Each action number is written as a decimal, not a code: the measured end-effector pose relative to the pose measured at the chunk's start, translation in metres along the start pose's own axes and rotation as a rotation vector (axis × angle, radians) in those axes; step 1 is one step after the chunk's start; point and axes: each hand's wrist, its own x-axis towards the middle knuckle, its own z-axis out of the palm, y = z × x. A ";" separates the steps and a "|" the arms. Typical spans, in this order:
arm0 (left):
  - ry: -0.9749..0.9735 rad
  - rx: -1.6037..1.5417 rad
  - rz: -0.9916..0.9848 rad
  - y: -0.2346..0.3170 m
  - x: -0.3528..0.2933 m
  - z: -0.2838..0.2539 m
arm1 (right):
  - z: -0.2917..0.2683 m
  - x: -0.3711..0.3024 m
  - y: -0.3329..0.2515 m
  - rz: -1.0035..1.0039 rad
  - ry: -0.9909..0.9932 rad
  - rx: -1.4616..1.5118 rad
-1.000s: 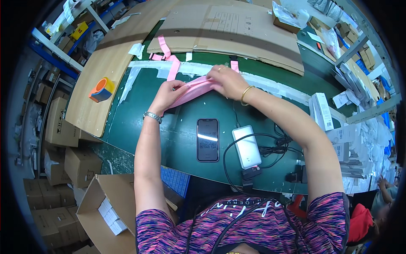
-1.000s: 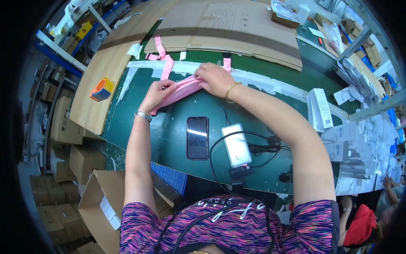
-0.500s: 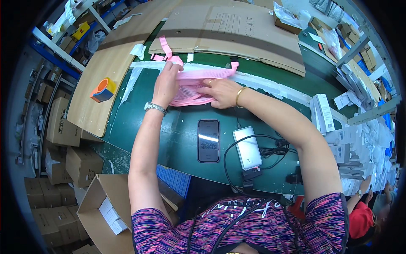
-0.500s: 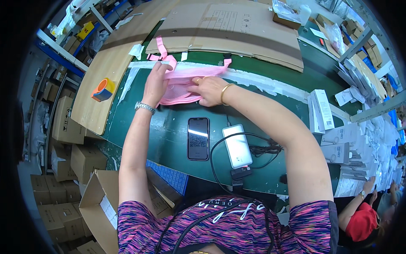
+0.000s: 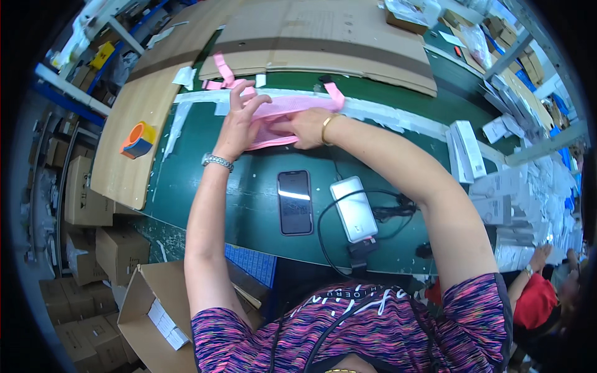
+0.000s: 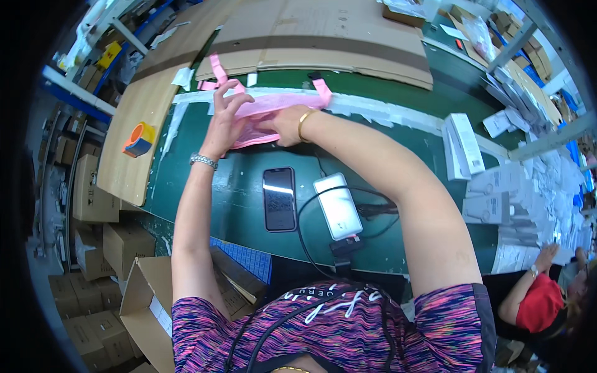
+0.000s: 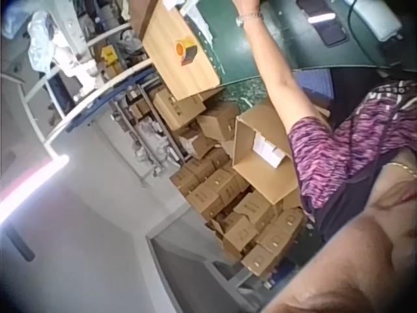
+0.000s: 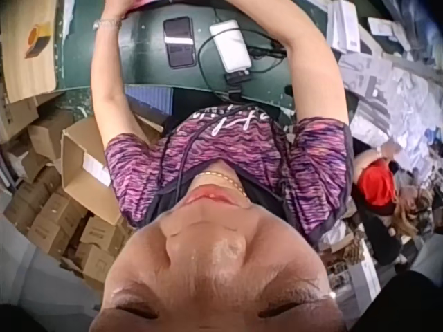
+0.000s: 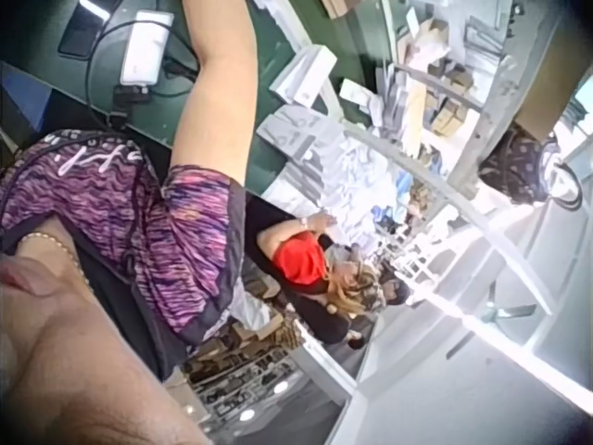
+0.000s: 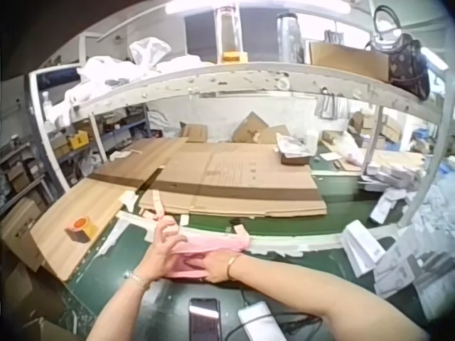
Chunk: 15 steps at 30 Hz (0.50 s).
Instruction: Packaging electronic accessories, including cables and power adapters, into small pink pouches.
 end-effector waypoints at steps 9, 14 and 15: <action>-0.060 -0.176 0.000 -0.037 -0.008 -0.001 | -0.079 -0.133 0.013 0.127 0.329 0.352; -0.097 -0.403 -0.081 -0.017 -0.004 0.006 | -0.073 -0.223 0.024 0.396 0.252 0.307; -0.097 -0.400 -0.078 -0.023 -0.005 0.005 | -0.064 -0.230 0.026 0.418 0.255 0.257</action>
